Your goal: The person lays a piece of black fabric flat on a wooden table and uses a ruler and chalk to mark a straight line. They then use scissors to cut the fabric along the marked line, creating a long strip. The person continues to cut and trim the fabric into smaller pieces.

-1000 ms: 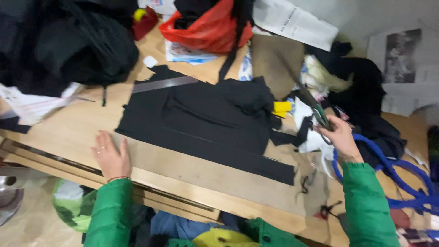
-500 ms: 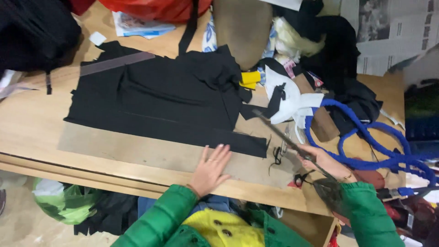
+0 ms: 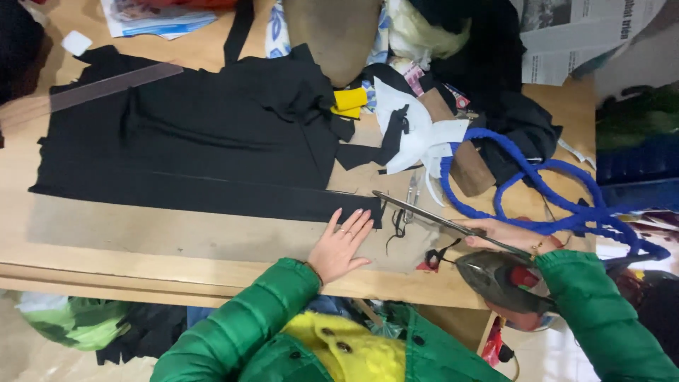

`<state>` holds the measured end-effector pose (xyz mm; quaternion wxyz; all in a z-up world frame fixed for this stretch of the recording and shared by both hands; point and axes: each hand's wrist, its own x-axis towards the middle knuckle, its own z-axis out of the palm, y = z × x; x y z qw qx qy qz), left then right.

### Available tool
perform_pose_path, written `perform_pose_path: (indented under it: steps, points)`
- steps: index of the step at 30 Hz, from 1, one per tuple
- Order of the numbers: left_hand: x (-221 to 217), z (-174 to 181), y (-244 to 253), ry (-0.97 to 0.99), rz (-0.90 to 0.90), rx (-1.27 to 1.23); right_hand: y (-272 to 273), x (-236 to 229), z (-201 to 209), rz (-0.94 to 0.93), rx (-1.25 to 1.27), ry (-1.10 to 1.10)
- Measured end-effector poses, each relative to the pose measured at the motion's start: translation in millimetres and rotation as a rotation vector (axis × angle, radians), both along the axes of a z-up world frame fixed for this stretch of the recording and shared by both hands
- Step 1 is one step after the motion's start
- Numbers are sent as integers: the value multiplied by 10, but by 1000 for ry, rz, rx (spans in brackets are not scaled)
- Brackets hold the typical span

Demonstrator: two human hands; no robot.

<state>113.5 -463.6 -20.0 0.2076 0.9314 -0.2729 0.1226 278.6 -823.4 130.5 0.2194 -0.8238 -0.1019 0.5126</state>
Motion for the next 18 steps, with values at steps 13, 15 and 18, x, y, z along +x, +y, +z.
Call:
perform_pose_path:
  steps: [13,15,18]
  points:
    - [31,-18,-5,27,13,-6,-331,368,-204,-26,-109,127]
    - [42,-17,2,37,14,2,-318,383,-233,-27,-105,134]
    - [39,-17,-3,47,17,32,-178,368,-183,-3,-80,155]
